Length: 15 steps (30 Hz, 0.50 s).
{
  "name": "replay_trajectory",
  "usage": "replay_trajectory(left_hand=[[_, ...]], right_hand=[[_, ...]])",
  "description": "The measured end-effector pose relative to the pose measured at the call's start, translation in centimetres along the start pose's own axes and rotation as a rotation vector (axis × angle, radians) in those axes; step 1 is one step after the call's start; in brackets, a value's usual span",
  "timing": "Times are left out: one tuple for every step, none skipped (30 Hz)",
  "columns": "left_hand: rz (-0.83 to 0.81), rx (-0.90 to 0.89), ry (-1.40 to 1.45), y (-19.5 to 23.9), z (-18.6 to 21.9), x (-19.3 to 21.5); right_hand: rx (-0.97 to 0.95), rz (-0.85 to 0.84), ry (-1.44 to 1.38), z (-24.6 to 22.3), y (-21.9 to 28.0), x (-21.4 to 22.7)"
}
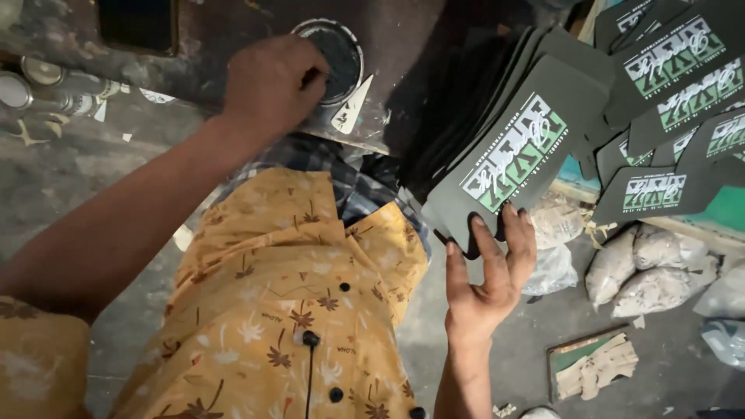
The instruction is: Applying white ink accents to printed clothing tags using a stylus tool.
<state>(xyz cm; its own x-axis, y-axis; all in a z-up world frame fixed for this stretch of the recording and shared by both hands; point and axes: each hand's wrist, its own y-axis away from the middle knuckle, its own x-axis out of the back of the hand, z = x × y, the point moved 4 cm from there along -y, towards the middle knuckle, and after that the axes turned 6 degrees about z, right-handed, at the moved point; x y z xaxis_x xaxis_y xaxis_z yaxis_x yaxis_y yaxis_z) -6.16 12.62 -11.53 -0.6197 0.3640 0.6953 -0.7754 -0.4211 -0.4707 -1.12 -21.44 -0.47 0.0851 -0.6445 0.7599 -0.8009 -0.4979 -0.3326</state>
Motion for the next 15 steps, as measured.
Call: replay_trajectory(left_hand=[[0.006, -0.003, -0.002, 0.0, 0.1, 0.0], [0.013, -0.008, -0.005, -0.1, 0.3, 0.0], [0.014, -0.006, -0.005, -0.1, 0.2, 0.1], [0.022, -0.02, -0.01, -0.1, 0.2, 0.1], [0.029, -0.034, -0.014, -0.2, 0.2, 0.2], [0.03, -0.036, -0.013, -0.1, 0.0, 0.0], [0.029, -0.048, -0.02, -0.1, -0.1, -0.2], [0.029, -0.061, -0.027, 0.0, -0.3, -0.4], [0.029, -0.062, -0.027, -0.2, -0.2, -0.3], [0.032, -0.054, -0.028, -0.1, -0.1, -0.2], [0.036, -0.045, -0.028, -0.1, 0.1, -0.1], [0.036, -0.047, -0.025, -0.3, 0.4, 0.5], [0.046, -0.032, -0.006, -0.5, 0.6, 1.1], [0.053, -0.021, 0.022, -0.9, 1.1, 1.4], [0.048, -0.027, 0.033, -1.1, 1.9, 1.9]], right_hand=[[-0.024, 0.006, -0.013, 0.0, 0.0, 0.0], [-0.048, 0.014, -0.027, -0.1, 0.0, -0.1], [-0.046, 0.012, -0.027, -0.1, 0.0, 0.0], [-0.064, 0.015, -0.044, -0.1, 0.0, -0.1], [-0.082, 0.018, -0.061, -0.1, 0.0, 0.0], [-0.082, 0.02, -0.061, -0.1, -0.1, -0.1], [-0.057, 0.024, -0.032, -0.2, -0.2, -0.2], [-0.032, 0.028, -0.004, -0.3, -0.3, -0.3], [-0.032, 0.029, -0.005, -0.3, -0.3, -0.4], [-0.035, 0.031, 0.005, -0.4, -0.2, -0.3], [-0.038, 0.032, 0.014, -0.4, -0.1, -0.2], [-0.039, 0.034, 0.017, -0.5, -0.2, -0.3], [-0.025, 0.038, 0.021, -0.6, -0.2, -0.3], [-0.016, 0.045, 0.032, -0.7, -0.2, -0.1], [-0.023, 0.05, 0.043, -0.8, -0.4, -0.1]])
